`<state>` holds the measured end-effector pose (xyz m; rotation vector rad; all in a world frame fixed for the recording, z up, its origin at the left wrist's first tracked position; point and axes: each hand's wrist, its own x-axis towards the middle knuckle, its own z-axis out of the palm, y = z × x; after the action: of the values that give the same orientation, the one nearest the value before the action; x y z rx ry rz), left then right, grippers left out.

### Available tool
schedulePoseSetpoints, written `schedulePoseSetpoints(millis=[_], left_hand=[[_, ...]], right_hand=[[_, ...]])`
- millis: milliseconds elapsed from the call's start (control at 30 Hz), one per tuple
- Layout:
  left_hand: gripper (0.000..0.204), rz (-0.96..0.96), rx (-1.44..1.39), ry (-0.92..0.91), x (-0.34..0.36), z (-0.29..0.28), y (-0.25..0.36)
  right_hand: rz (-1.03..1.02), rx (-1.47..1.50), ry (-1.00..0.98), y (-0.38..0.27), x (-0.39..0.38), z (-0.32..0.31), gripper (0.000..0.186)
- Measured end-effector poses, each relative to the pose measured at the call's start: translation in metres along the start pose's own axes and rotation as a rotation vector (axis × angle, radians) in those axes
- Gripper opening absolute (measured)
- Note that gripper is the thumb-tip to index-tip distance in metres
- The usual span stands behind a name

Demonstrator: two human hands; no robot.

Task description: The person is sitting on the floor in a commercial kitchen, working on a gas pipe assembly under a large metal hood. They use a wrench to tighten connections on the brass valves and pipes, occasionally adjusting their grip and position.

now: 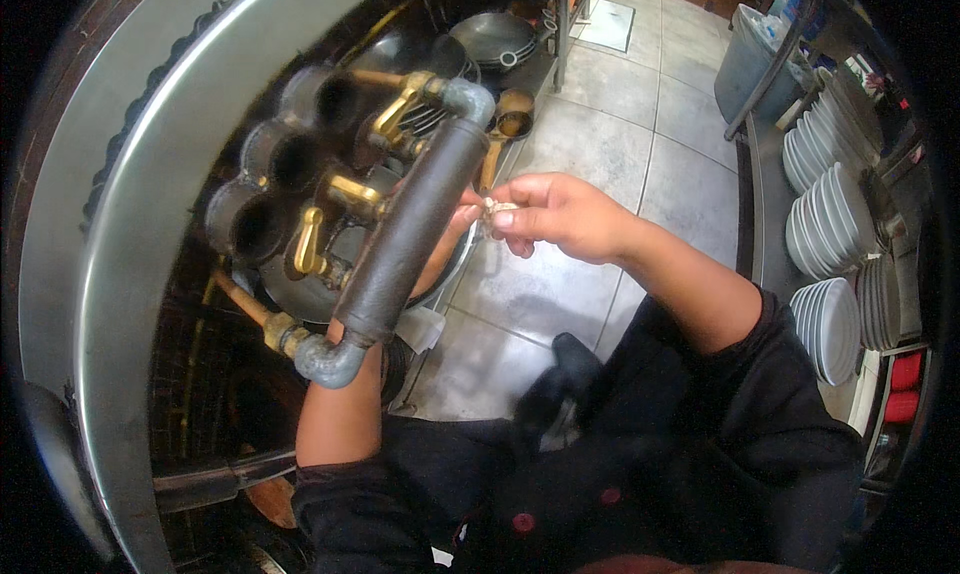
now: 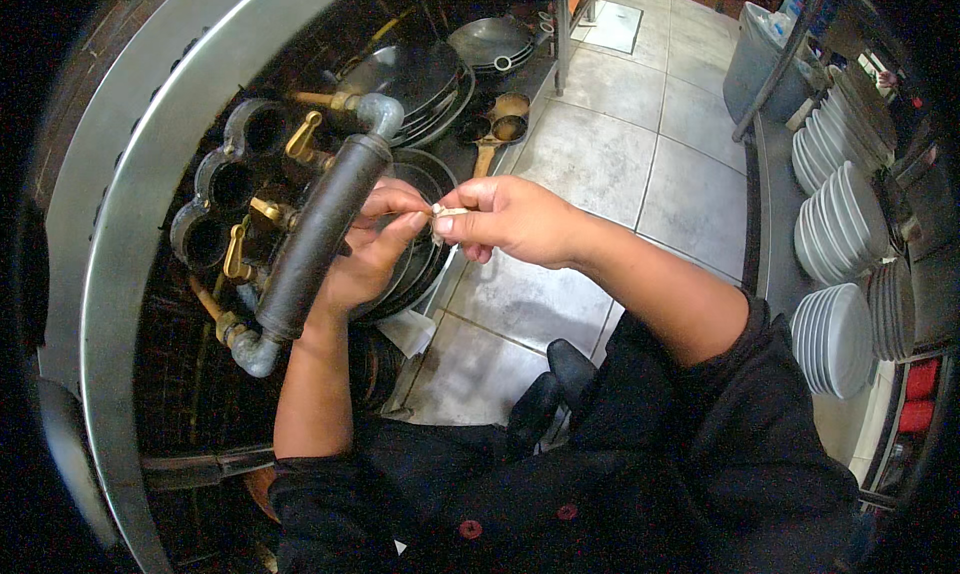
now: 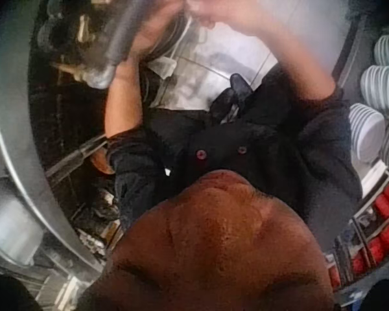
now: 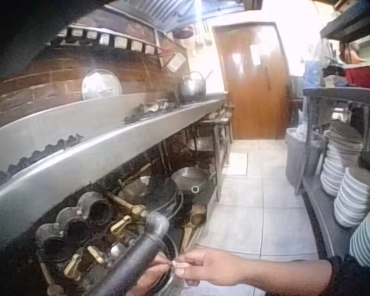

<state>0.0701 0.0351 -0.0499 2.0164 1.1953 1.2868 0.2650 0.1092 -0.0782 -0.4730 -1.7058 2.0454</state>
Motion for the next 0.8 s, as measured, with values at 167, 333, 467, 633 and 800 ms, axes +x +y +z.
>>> schedulePoseSetpoints(millis=[167, 333, 467, 633, 800], left_hand=[[0.005, -0.003, 0.030, 0.070, -0.003, 0.006, -0.005], [0.011, -0.046, 0.069, 0.020, 0.001, -0.012, 0.011], [0.015, -0.109, 0.022, 0.055, -0.005, -0.032, 0.017], [0.020, -0.216, -0.157, 0.256, -0.024, -0.065, 0.000], [0.025, -0.225, -0.261, 0.408, -0.026, -0.090, -0.019]], right_hand=[[0.011, -0.118, 0.058, -0.004, -0.003, 0.003, 0.026], [-0.002, -0.219, 0.104, -0.007, -0.006, 0.002, 0.025], [-0.013, -0.293, 0.131, -0.015, -0.009, 0.004, 0.024], [-0.259, -0.483, 0.501, -0.022, -0.013, -0.001, 0.021], [-1.184, -0.993, 0.405, -0.085, -0.018, 0.036, 0.014]])
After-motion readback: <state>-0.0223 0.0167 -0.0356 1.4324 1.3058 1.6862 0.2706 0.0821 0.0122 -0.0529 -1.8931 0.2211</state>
